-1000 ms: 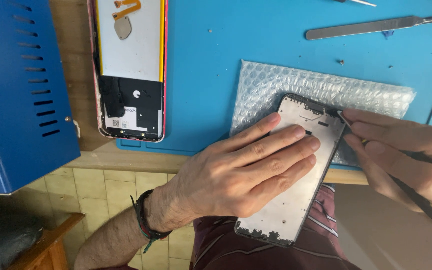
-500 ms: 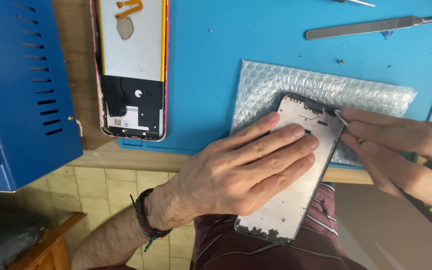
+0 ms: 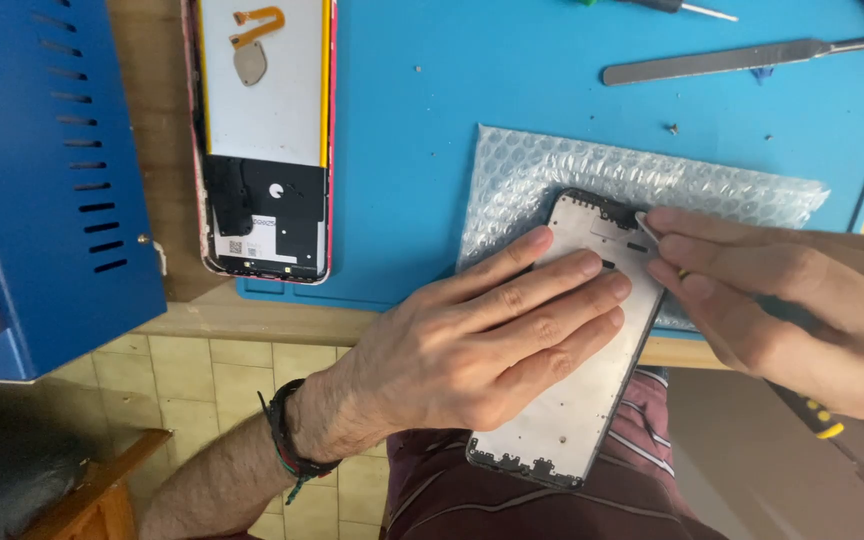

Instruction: The person uses a yellow-handled prying tool to scrape and remove adhesive residue from the back of a white smartphone chassis. The device is placed on a blue workbench mat, and the person works methodically along the edges and surface of the phone's back panel.

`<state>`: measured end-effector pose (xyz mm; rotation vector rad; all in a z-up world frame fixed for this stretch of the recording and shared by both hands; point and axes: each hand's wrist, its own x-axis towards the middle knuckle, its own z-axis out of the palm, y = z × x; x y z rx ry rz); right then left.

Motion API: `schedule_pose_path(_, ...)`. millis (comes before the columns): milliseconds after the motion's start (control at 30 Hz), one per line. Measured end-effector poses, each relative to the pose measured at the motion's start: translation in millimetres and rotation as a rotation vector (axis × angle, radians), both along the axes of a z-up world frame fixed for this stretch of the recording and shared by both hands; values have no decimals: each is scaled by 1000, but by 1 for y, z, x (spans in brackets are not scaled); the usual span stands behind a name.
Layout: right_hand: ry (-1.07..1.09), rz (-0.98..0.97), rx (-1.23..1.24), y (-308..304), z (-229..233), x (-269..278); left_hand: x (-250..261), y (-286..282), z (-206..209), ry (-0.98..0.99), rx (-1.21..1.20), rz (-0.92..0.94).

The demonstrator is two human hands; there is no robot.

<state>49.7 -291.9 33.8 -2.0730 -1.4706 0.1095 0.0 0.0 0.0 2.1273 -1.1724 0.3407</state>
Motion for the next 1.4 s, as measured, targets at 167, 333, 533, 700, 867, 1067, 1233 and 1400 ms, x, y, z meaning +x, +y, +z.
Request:
schedule_pose_path(167, 5, -90, -103, -1, 11, -1, -1, 2, 7, -3, -27, 39)
schedule_pose_path(333, -211, -62, -40, 5, 10, -6, -4, 6, 10, -8, -7, 24)
schedule_pose_path(533, -292, -141, -28, 25, 16, -9, -4, 4, 7, -37, -15, 16)
schedule_pose_path(700, -313, -72, -67, 8, 4, -9, -6, 5, 4, -45, -18, 9)
schedule_pose_path(867, -281, -97, -47, 16, 9, -11, -6, 5, 4, -37, -14, 0)
schedule_pose_path(1067, -348, -60, -63, 24, 5, -4, -4, 6, 5, -40, -43, -11)
schedule_pose_path(1233, -286, -147, -27, 24, 15, -8, -2, 10, 7, -26, -24, -12)
schedule_pose_path(1400, -369, -17, 50, 26, 7, 0, -1, 3, 6, 26, -73, -23)
